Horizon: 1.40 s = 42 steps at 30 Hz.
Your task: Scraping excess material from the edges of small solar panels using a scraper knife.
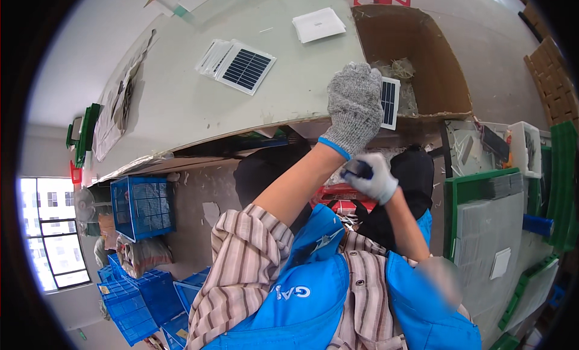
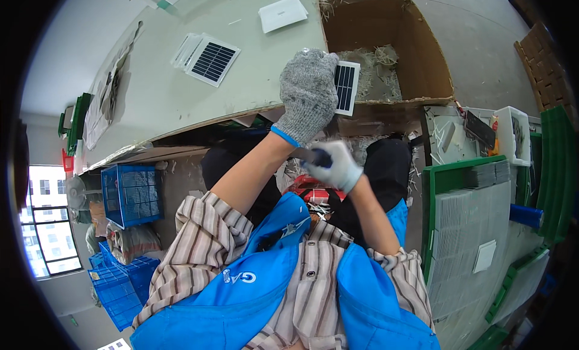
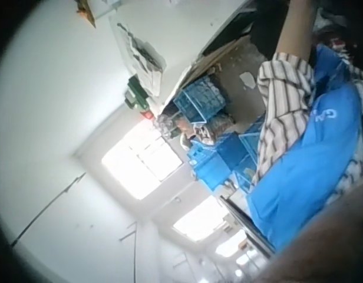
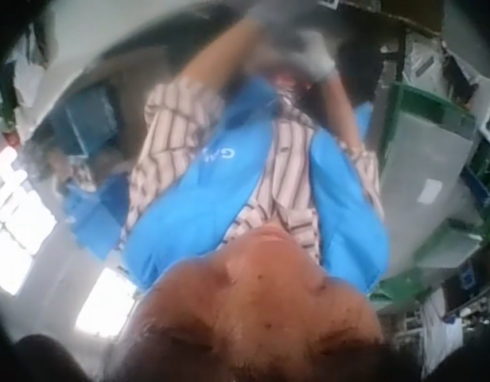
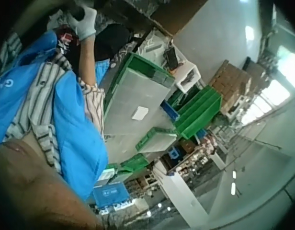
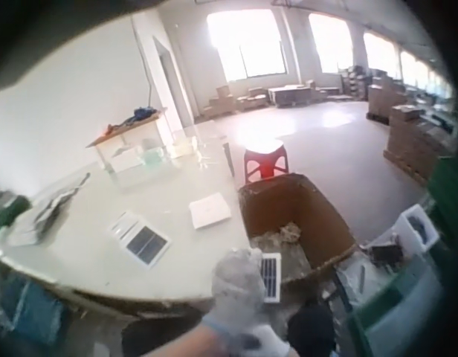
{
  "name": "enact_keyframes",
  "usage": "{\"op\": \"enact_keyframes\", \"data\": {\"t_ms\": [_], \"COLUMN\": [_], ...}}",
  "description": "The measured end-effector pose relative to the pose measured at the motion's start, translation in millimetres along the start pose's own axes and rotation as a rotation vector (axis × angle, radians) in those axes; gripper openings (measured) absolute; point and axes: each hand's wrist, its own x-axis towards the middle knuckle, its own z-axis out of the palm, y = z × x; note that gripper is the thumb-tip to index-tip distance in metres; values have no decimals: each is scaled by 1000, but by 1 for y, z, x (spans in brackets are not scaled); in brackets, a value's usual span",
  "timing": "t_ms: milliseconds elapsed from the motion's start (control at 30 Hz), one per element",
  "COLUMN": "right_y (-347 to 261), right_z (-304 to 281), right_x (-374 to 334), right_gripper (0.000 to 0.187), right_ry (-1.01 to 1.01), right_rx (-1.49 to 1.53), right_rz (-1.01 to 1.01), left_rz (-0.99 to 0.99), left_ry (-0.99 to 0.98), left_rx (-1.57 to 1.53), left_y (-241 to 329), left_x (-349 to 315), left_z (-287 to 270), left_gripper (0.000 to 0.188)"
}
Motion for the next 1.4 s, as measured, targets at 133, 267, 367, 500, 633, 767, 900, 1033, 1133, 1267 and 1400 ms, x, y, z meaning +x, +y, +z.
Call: {"op": "enact_keyframes", "data": {"t_ms": [133, 267, 367, 500, 633, 767, 900, 1033, 1133, 1267, 1400], "right_y": [16, 28, 43, 97, 97, 82, 82, 75, 120, 80, 81], "right_z": [19, 8, 15, -19, -22, 1, 6, -2, -35, -22, -28], "right_x": [-2, 24, 54, 103, 106, 90, 79, 97, 111, 112, 61], "right_gripper": [21, 35, 28, 34, 33, 23, 38, 18, 21, 17, 19], "right_ry": [709, 813, 1000, 788, 863, 1015, 851, 803, 741, 659, 537], "right_rx": [712, 71, -241, 1250, -13, -238, -33, 1061, 1180, 1248, 774], "right_rz": [204, 184, 12, -24, -31, -64, 203, 46, 167, 26, 50], "left_rz": [-41, -98, -69, 51, -26, 6, 21, 29, 73, 79, -12], "left_ry": [-52, -72, -116, 84, -153, -51, -47, -61, -191, -125, -75], "left_rx": [-32, -51, 40, 25, -54, -22, -4, -50, -158, -193, -127], "left_y": [7, 10, 5, 7, -7, -4, -6, -6, 7, -19, -21], "left_x": [2, 5, -2, 5, 13, 6, 5, 7, 22, 8, 6], "left_z": [-3, -9, -3, 10, 0, 3, 3, -8, -2, -5, -15], "left_gripper": [27, 27, 29, 30, 31, 24, 23, 24, 27, 29, 39]}}
